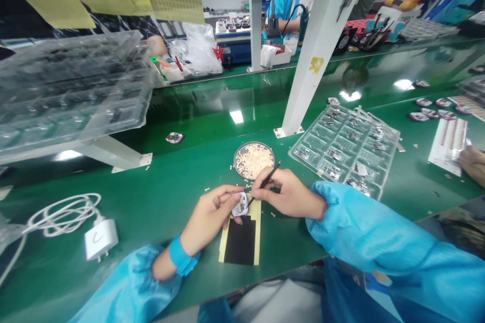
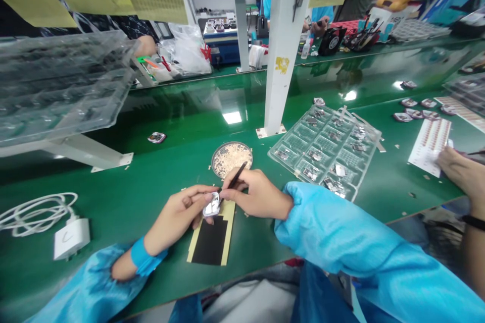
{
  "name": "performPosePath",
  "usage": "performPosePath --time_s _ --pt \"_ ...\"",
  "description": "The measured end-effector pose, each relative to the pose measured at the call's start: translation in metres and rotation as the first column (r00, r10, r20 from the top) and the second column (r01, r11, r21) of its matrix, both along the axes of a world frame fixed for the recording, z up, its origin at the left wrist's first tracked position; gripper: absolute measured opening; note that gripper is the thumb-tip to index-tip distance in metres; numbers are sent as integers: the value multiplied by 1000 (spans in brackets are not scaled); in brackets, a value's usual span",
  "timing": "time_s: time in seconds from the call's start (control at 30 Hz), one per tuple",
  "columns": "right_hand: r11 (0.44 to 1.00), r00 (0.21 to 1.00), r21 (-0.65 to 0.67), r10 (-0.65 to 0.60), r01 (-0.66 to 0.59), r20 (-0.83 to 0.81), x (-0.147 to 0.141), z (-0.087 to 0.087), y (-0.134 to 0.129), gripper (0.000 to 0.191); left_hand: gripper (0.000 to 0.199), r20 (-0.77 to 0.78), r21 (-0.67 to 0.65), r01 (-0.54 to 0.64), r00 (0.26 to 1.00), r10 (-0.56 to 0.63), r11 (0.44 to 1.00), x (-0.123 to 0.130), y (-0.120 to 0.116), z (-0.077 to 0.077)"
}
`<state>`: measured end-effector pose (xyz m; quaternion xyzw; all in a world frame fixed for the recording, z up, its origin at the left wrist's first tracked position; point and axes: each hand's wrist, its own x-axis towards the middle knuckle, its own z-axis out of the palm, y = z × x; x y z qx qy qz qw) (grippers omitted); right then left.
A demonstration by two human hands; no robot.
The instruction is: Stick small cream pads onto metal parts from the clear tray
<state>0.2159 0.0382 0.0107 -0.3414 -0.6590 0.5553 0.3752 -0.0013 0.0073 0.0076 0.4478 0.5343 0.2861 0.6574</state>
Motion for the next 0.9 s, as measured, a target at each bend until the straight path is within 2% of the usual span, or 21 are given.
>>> performPosePath --time_s 0.1,0.17,0.3,0.47,0.57,0.67,0.73,0.8,0.83,0.87,0.9 --pt "979 992 -182 70 -88 -100 1 1 5 23 51 1 -6 -9 1000 9 1000 0 0 2" --pt "952 979 -248 146 -177 -141 4 2 9 24 53 -2 -6 -15 1000 15 1000 0 1 2" --pt "910 952 -286 264 -299 -154 11 4 17 27 57 -22 13 -10 1000 11 1000 -1 2 2" --pt "906 948 -286 275 -311 -160 13 7 23 46 58 -42 10 37 998 -37 999 -4 1 5" --pt "911 956 -305 228 -277 -186 16 9 21 54 68 -51 7 60 997 -59 998 -7 3 2" --pt "927 957 -296 158 -229 -245 31 17 14 49 81 -83 -5 54 995 -54 999 -10 8 -3" --pt "968 985 -224 80 -114 -153 54 27 9 46 90 -116 -2 38 993 -38 999 -12 10 -5" --pt "992 989 -48 -114 119 98 90 39 9 42 97 -146 -4 18 989 -19 1000 -15 10 -6" --pt "961 925 85 -277 263 262 113 45 11 40 97 -163 -1 4 987 -4 1000 -16 9 -6" --pt "899 785 225 -438 377 438 137 50 14 37 94 -179 7 -14 984 15 1000 -17 8 -6" --pt "809 542 361 -582 465 607 163 53 17 35 89 -189 20 -38 981 41 999 -18 7 -6"
